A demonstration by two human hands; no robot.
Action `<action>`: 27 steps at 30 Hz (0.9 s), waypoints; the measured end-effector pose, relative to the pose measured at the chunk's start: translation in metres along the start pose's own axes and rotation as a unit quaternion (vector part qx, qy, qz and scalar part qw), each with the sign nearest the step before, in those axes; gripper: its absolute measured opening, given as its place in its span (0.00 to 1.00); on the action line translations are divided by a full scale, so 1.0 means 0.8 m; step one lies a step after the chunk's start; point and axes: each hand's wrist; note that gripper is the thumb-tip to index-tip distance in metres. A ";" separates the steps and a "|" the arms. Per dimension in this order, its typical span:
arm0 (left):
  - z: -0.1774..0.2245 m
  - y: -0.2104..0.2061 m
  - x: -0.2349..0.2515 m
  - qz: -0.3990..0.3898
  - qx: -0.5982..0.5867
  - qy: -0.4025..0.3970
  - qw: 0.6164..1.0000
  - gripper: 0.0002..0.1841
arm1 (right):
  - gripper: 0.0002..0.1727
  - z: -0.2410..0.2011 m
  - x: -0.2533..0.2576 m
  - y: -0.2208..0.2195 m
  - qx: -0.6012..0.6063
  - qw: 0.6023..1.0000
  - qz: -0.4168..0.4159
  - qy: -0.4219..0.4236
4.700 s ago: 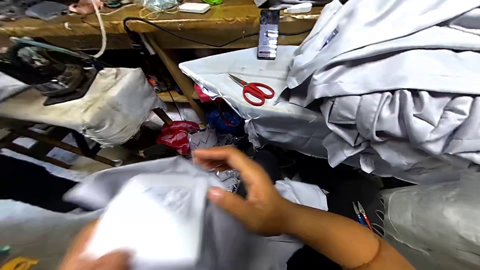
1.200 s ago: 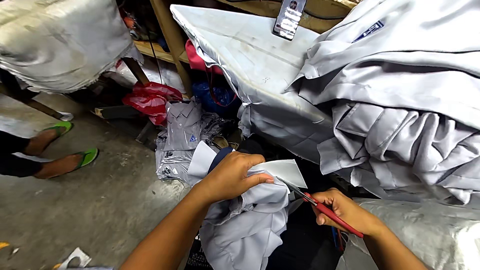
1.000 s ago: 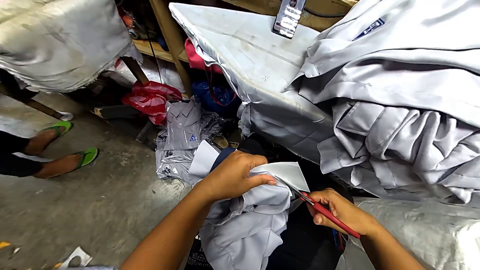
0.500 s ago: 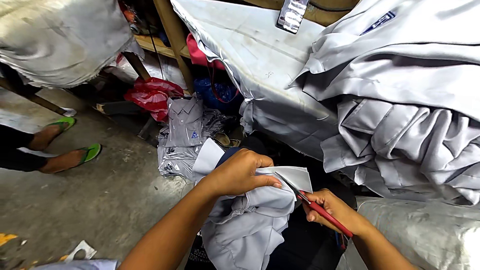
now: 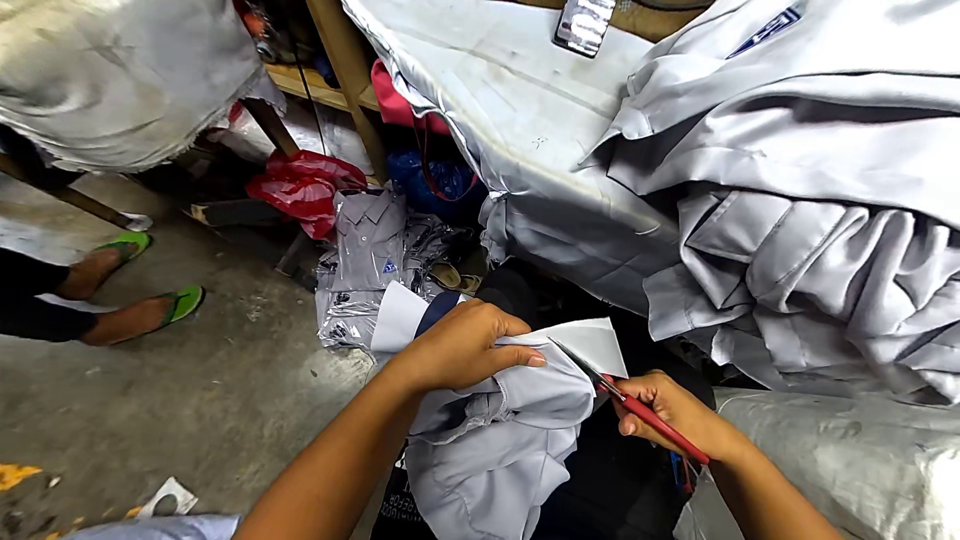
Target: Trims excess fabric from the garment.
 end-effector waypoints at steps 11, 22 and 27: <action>0.004 -0.005 0.017 -0.079 0.045 0.001 0.996 0.20 | 0.27 -0.004 -0.001 -0.006 0.052 0.996 0.045 -0.064; 0.030 -0.014 0.009 0.001 0.240 0.048 0.970 0.26 | 0.08 -0.058 0.097 -0.019 -0.083 0.979 0.188 0.003; 0.019 -0.046 -0.039 0.211 0.204 0.108 0.950 0.24 | 0.06 -0.034 0.104 -0.040 -0.147 0.880 0.445 0.073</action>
Point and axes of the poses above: each hand's wrist, its own x-axis towards the middle knuckle, its own y-axis out of the back of the hand, z = x × y, and after that the axes turned 3 degrees about z, right-handed
